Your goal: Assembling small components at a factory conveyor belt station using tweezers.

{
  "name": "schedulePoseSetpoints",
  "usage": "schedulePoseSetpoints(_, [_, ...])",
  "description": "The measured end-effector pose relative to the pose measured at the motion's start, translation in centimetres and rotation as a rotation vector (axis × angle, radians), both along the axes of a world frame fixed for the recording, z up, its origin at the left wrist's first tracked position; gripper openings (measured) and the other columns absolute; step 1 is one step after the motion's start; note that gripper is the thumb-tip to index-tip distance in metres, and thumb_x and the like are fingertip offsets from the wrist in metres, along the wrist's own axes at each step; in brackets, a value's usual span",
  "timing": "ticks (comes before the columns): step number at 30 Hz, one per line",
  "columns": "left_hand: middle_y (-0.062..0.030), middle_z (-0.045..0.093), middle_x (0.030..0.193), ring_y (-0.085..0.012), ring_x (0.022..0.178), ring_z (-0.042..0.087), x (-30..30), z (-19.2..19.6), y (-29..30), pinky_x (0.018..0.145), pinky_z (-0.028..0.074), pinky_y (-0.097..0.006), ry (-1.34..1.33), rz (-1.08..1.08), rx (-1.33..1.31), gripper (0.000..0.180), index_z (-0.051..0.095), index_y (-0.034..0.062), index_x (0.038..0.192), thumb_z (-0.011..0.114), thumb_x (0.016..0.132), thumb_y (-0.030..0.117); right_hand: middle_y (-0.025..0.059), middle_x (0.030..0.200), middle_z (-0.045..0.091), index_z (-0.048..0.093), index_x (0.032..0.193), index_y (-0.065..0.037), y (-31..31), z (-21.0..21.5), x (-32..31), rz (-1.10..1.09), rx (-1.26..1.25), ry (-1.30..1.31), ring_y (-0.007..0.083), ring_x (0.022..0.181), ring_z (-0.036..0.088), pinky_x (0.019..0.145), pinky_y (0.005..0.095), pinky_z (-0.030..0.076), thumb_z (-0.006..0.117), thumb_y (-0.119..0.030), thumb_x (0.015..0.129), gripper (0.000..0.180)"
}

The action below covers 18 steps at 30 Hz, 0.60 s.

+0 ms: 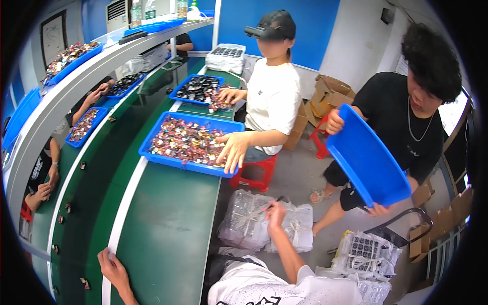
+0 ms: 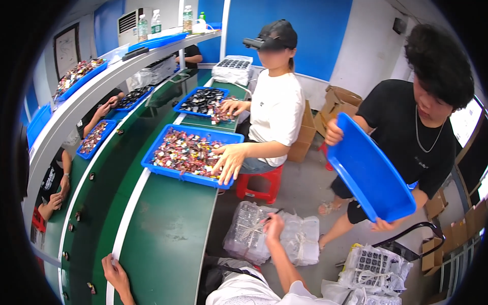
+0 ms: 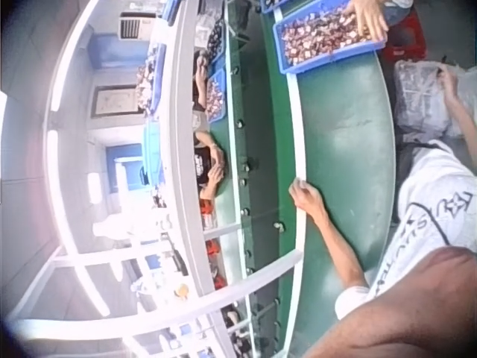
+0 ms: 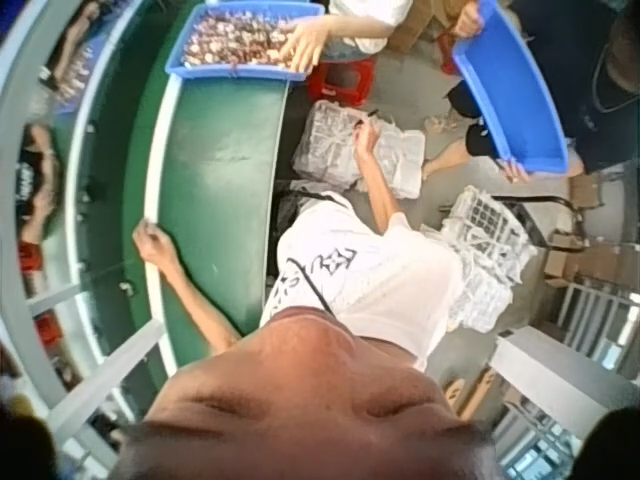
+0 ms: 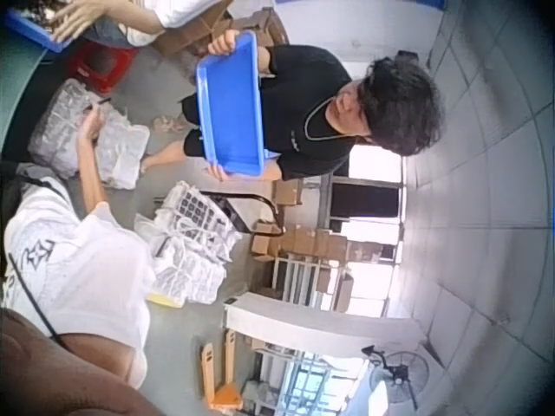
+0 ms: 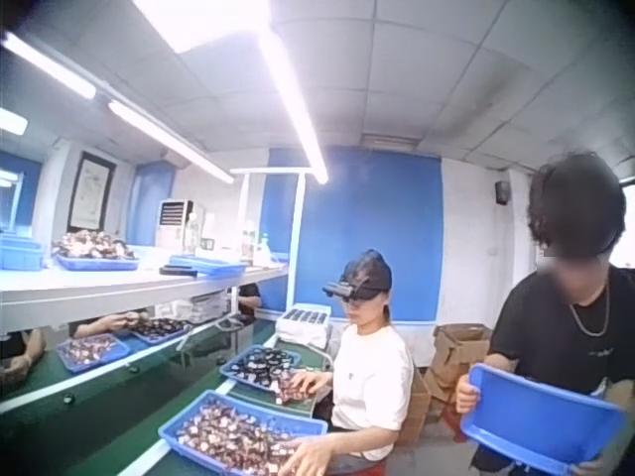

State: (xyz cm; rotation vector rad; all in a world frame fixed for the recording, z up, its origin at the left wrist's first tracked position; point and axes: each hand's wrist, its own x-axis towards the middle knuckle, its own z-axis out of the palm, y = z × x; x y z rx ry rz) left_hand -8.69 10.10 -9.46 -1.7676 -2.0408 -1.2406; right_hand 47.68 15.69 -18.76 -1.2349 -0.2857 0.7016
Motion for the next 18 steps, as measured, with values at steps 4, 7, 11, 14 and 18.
schedulePoseSetpoints(4, [-0.0158, 0.062, 0.107, -0.0289, 0.070, 0.058, 0.3, 0.4, -0.4, 0.060, 0.045, -0.037, 0.002, 0.003, -0.002, 0.022, 0.064, -0.0042, 0.114, 0.057, 0.094, -0.002, 0.0088, 0.059, 0.064, 0.064, 0.089, -0.001, 0.2, 5.6, -10.3, 0.563, 0.082, -0.274, 0.0121, 0.043, 0.057, 0.040, 0.0273, 0.040, 0.058, -0.017, 0.101, 0.022])
schedulePoseSetpoints(7, [-0.0174, 0.062, 0.109, -0.0330, 0.074, 0.061, 0.6, 1.1, -0.9, 0.062, 0.048, -0.039, -0.016, 0.033, -0.046, 0.021, 0.064, -0.0049, 0.113, 0.058, 0.093, -0.003, 0.0060, 0.059, 0.064, 0.064, 0.089, 0.000, -0.2, 9.4, -15.4, 0.742, 0.313, -0.697, 0.0112, 0.048, 0.062, 0.044, 0.0280, 0.044, 0.066, -0.011, 0.096, 0.014])
schedulePoseSetpoints(11, [-0.0193, 0.063, 0.109, -0.0384, 0.081, 0.066, 0.7, 1.5, -0.9, 0.067, 0.052, -0.042, -0.022, 0.038, -0.068, 0.020, 0.064, -0.0058, 0.110, 0.058, 0.091, -0.005, 0.0035, 0.052, 0.051, 0.067, 0.090, -0.002, 0.6, 12.2, -20.6, 0.878, 0.510, -0.942, 0.0092, 0.042, 0.048, 0.043, 0.0321, 0.035, 0.071, -0.010, 0.092, 0.009])
schedulePoseSetpoints(14, [-0.0194, 0.064, 0.109, -0.0395, 0.082, 0.066, 0.9, 1.5, -0.6, 0.069, 0.052, -0.044, 0.030, 0.045, -0.038, 0.019, 0.065, -0.0056, 0.108, 0.058, 0.091, -0.005, 0.0023, 0.059, 0.060, 0.066, 0.100, -0.001, 0.7, 11.9, -25.4, 1.237, 0.299, -0.453, 0.0077, 0.043, 0.049, 0.043, 0.0292, 0.036, 0.065, -0.014, 0.098, 0.013])
schedulePoseSetpoints(18, [-0.0190, 0.064, 0.108, -0.0398, 0.081, 0.066, 1.7, 2.3, -0.3, 0.069, 0.052, -0.044, 0.057, 0.034, -0.007, 0.018, 0.066, -0.0055, 0.107, 0.058, 0.091, -0.005, 0.0061, 0.079, 0.071, 0.061, 0.116, -0.002, 0.0, 10.6, -28.3, 1.396, 0.238, -0.478, 0.0064, 0.045, 0.051, 0.044, 0.0236, 0.039, 0.052, -0.017, 0.105, 0.021])
